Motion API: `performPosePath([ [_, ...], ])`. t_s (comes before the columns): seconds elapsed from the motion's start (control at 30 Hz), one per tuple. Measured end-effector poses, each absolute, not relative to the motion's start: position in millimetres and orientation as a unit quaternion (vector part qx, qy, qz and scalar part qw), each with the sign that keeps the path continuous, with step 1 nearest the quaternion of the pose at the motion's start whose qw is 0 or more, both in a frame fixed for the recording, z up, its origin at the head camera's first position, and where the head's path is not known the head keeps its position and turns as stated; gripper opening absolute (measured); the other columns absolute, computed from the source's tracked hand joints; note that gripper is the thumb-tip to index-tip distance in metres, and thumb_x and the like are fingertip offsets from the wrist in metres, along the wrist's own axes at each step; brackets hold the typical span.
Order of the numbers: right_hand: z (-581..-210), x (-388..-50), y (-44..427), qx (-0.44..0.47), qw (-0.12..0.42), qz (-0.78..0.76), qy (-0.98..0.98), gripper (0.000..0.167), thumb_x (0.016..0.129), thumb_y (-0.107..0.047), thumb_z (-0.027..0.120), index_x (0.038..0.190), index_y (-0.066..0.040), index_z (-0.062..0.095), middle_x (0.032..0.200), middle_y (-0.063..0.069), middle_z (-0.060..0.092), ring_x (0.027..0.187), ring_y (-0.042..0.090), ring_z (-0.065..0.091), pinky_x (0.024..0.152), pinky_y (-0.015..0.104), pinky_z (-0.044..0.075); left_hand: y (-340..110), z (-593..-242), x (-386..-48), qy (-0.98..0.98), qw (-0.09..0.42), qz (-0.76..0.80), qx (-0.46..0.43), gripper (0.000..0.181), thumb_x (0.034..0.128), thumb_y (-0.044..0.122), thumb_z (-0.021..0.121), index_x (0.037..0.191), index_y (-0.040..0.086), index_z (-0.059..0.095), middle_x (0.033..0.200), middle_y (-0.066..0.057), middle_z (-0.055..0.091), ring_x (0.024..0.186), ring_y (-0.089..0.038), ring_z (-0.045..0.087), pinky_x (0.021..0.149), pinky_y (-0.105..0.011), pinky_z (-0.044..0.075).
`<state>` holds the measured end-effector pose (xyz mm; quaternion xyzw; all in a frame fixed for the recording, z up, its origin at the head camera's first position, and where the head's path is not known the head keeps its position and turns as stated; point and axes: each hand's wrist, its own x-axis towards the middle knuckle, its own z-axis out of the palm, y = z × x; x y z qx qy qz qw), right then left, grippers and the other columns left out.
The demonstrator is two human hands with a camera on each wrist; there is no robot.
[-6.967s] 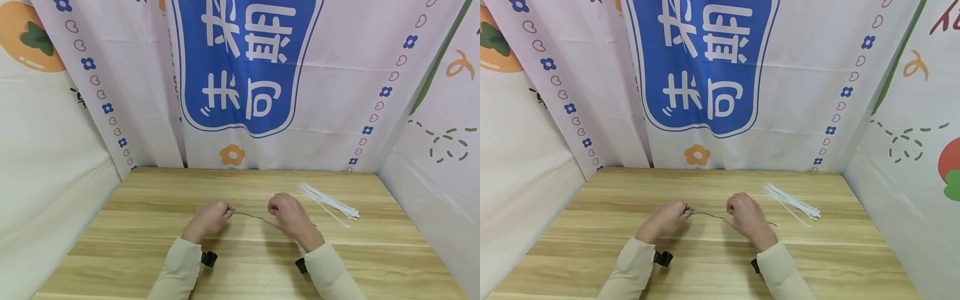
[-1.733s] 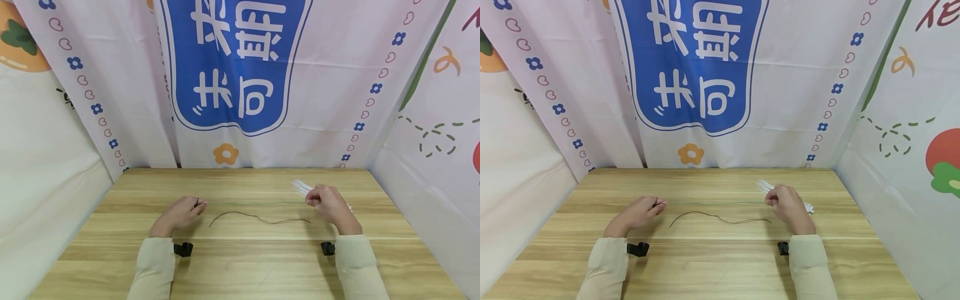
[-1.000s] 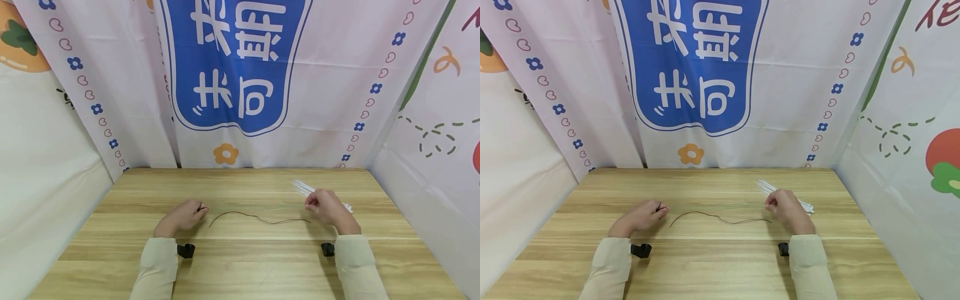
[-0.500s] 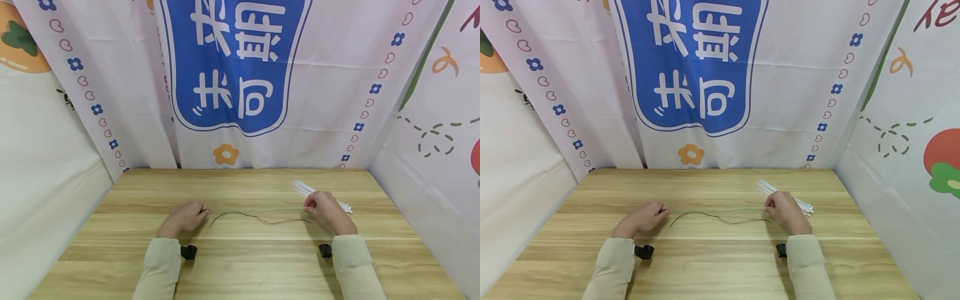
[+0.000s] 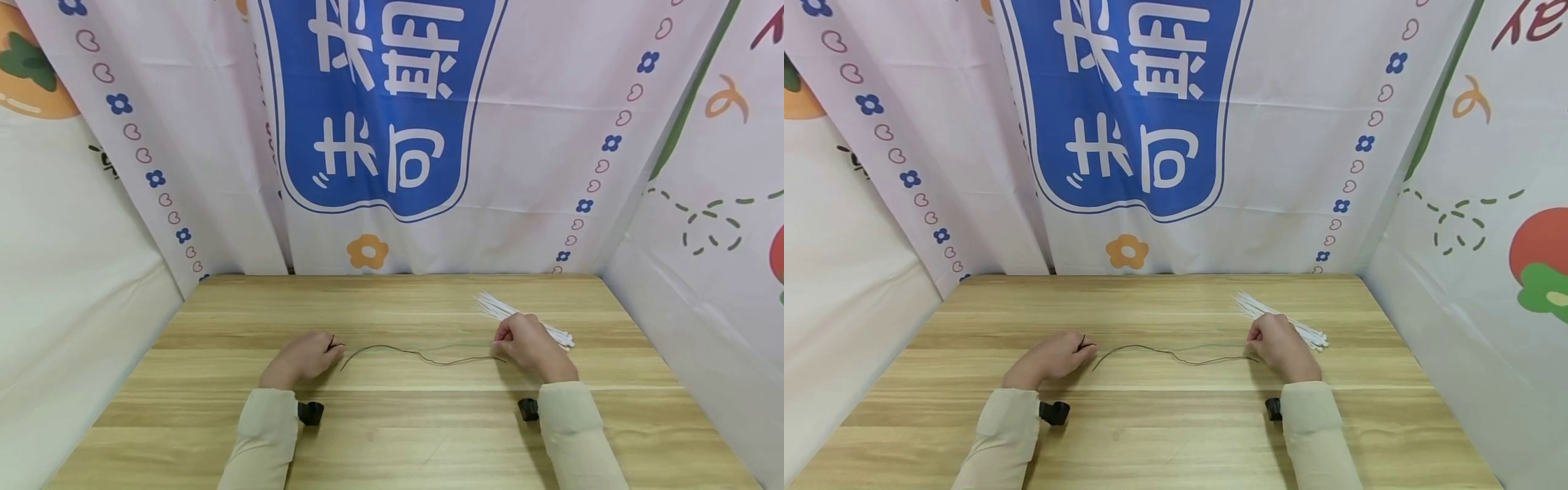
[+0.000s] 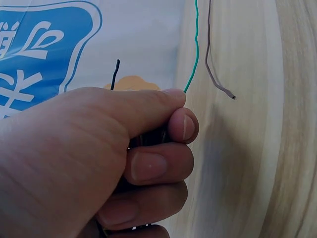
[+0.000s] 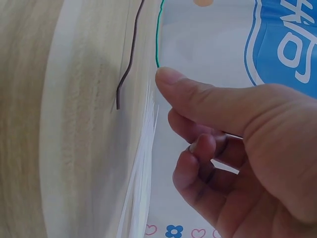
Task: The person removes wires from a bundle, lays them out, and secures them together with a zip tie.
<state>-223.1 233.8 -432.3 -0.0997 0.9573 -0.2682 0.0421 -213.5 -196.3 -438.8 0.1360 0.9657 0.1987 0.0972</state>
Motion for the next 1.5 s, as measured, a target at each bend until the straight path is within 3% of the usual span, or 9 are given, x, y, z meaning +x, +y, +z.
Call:
performPosePath([
  [0.47, -434.5, -224.1, 234.4, -0.116, 0.039, -0.263, 0.957, 0.012, 0.093, -0.007, 0.080, 0.082, -0.010, 0.077, 0.078, 0.001, 0.070, 0.071, 0.014, 0.057, 0.069, 0.031, 0.049, -196.9, -439.4, -211.5, 0.964, 0.106, 0.213, 0.122, 0.045, 0.1106, 0.029, 0.052, 0.068, 0.018, 0.040, 0.067, 0.002, 0.037, 0.060, -0.014, 0.037, 0.061, -0.029, 0.034],
  [1.13, -432.1, -220.8, 234.5, -0.098, 0.047, -0.266, 0.958, 0.011, 0.093, -0.010, 0.081, 0.082, -0.012, 0.077, 0.082, 0.001, 0.071, 0.075, 0.015, 0.059, 0.071, 0.032, 0.050, -206.2, -437.1, -212.4, 0.959, 0.116, 0.234, 0.105, 0.045, 0.1116, 0.029, 0.051, 0.069, 0.019, 0.038, 0.067, 0.002, 0.035, 0.061, -0.014, 0.034, 0.064, -0.030, 0.035],
  [1.5, -429.6, -221.1, 234.0, -0.101, 0.024, -0.262, 0.959, 0.011, 0.094, -0.010, 0.079, 0.084, -0.013, 0.077, 0.084, 0.002, 0.072, 0.077, 0.016, 0.059, 0.072, 0.033, 0.050, -207.8, -433.6, -211.1, 0.962, 0.103, 0.230, 0.106, 0.043, 0.1110, 0.029, 0.051, 0.071, 0.017, 0.041, 0.069, 0.001, 0.036, 0.062, -0.015, 0.036, 0.063, -0.031, 0.036],
])
